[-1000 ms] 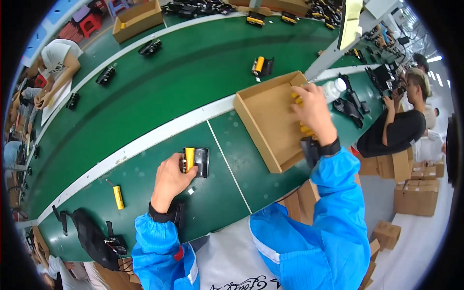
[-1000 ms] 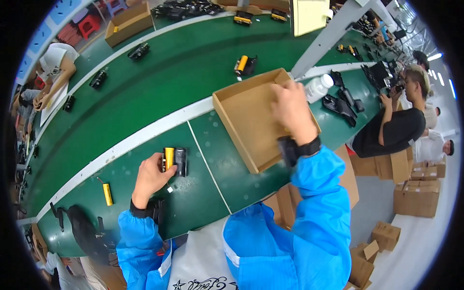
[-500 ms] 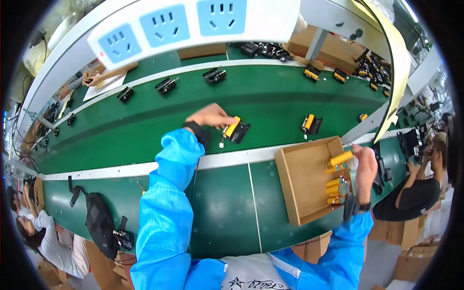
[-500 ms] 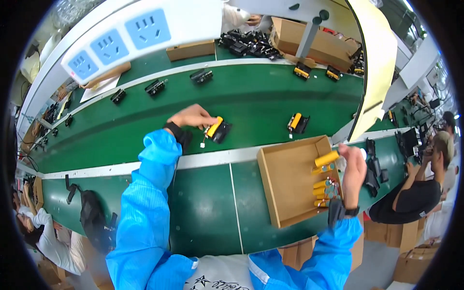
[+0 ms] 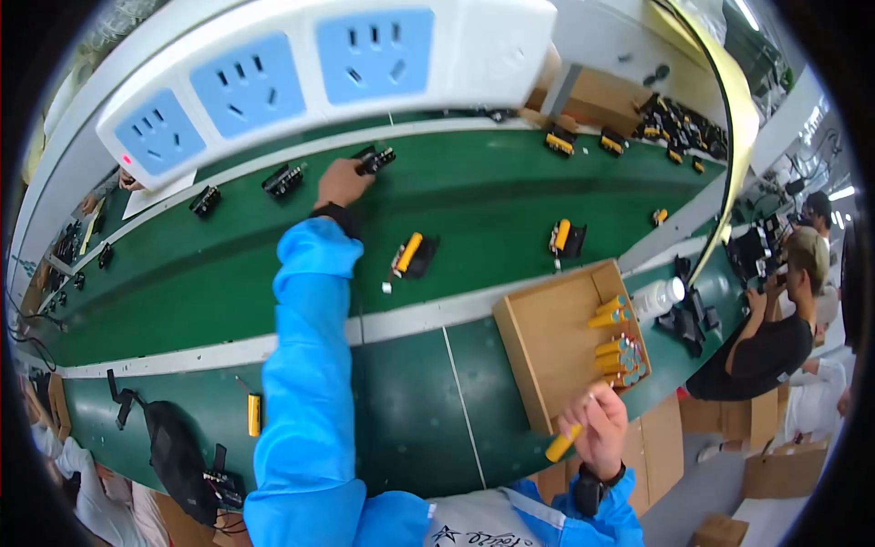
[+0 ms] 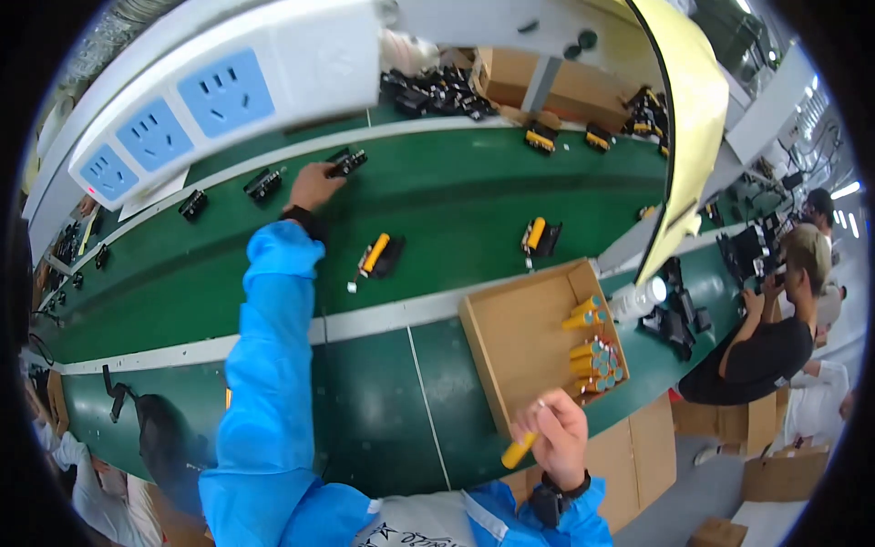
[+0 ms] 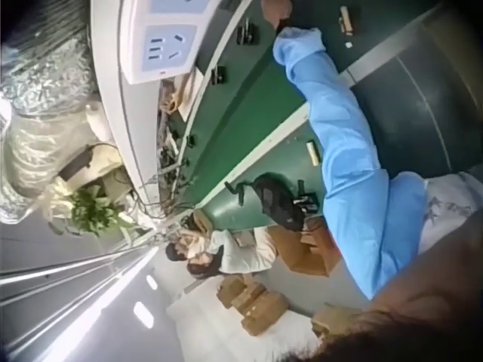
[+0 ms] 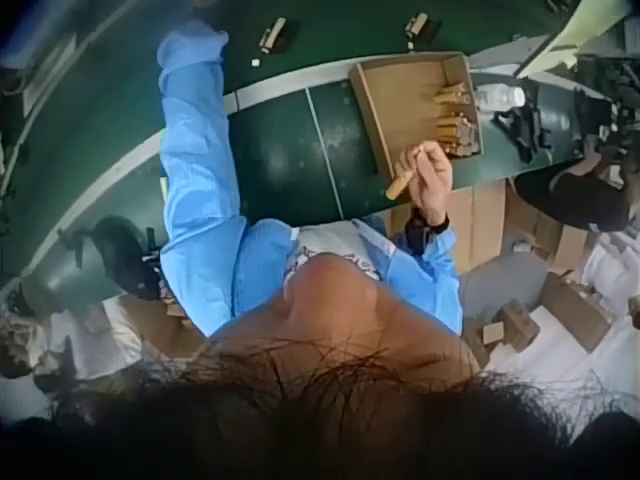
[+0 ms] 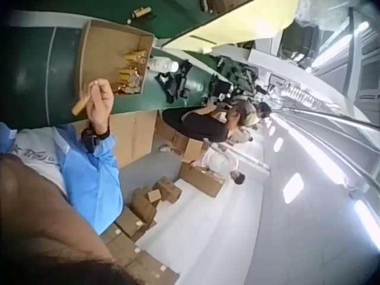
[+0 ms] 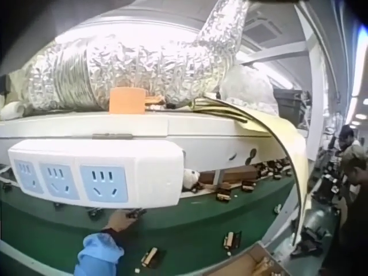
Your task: The person picks up a battery and a battery case, inserts the battery into the case, and presses it into place. They then pick up a small white component and press it into the case before placing the assembled unit onto the conveyor belt.
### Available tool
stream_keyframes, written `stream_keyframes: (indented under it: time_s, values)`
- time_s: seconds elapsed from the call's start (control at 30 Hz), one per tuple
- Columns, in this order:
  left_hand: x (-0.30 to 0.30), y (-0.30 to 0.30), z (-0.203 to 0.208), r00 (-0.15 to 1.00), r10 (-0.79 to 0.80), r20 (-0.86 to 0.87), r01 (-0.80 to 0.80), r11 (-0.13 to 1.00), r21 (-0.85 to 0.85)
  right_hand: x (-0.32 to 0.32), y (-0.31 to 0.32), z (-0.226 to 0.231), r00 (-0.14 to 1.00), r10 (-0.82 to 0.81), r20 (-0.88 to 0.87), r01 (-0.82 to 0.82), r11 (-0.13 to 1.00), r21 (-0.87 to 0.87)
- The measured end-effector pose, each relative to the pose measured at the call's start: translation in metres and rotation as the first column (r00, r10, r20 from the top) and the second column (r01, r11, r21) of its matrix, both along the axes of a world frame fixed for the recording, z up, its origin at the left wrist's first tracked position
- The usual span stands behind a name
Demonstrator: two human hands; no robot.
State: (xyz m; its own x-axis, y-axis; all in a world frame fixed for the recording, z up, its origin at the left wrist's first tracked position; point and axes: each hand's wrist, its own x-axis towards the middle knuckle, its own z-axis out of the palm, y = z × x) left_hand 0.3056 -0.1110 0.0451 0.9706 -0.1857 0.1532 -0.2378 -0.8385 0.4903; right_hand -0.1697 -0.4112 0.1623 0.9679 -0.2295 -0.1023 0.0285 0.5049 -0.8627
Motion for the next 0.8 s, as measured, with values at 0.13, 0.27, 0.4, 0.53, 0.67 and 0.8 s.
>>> stream_keyframes:
  time_s: [0.13, 0.27, 0.4, 0.53, 0.67, 0.8]
  values:
    - [-0.08, 0.032, 0.056, 0.92, -0.368, -0.133, 0.332, 0.914, -0.231, 0.016, 0.016, -0.018, 0.965, 0.259, 0.033, -0.253, 0.958, -0.135]
    - [-0.202, 0.048, 0.084, 0.72, -0.682, -0.128, 0.653, 0.728, -0.206, 0.029, 0.033, -0.027, 0.93, 0.335, -0.153, -0.352, 0.93, -0.103]
    - [-0.295, 0.049, 0.06, 0.62, -0.738, -0.267, 0.712, 0.672, -0.204, 0.036, 0.046, -0.051, 0.889, 0.384, -0.249, -0.433, 0.882, -0.187]
    - [-0.359, 0.032, 0.045, 0.868, -0.485, -0.107, 0.473, 0.873, -0.121, 0.037, 0.059, -0.061, 0.899, 0.329, -0.29, -0.429, 0.796, -0.427]
    - [-0.418, -0.006, 0.031, 0.998, -0.059, -0.038, 0.055, 0.994, -0.094, 0.041, 0.075, -0.07, 0.926, 0.341, -0.161, -0.366, 0.713, -0.598]
    - [-0.435, -0.025, 0.029, 0.994, 0.077, -0.073, -0.085, 0.99, -0.114, 0.043, 0.082, -0.062, 0.916, 0.378, -0.133, -0.356, 0.613, -0.705]
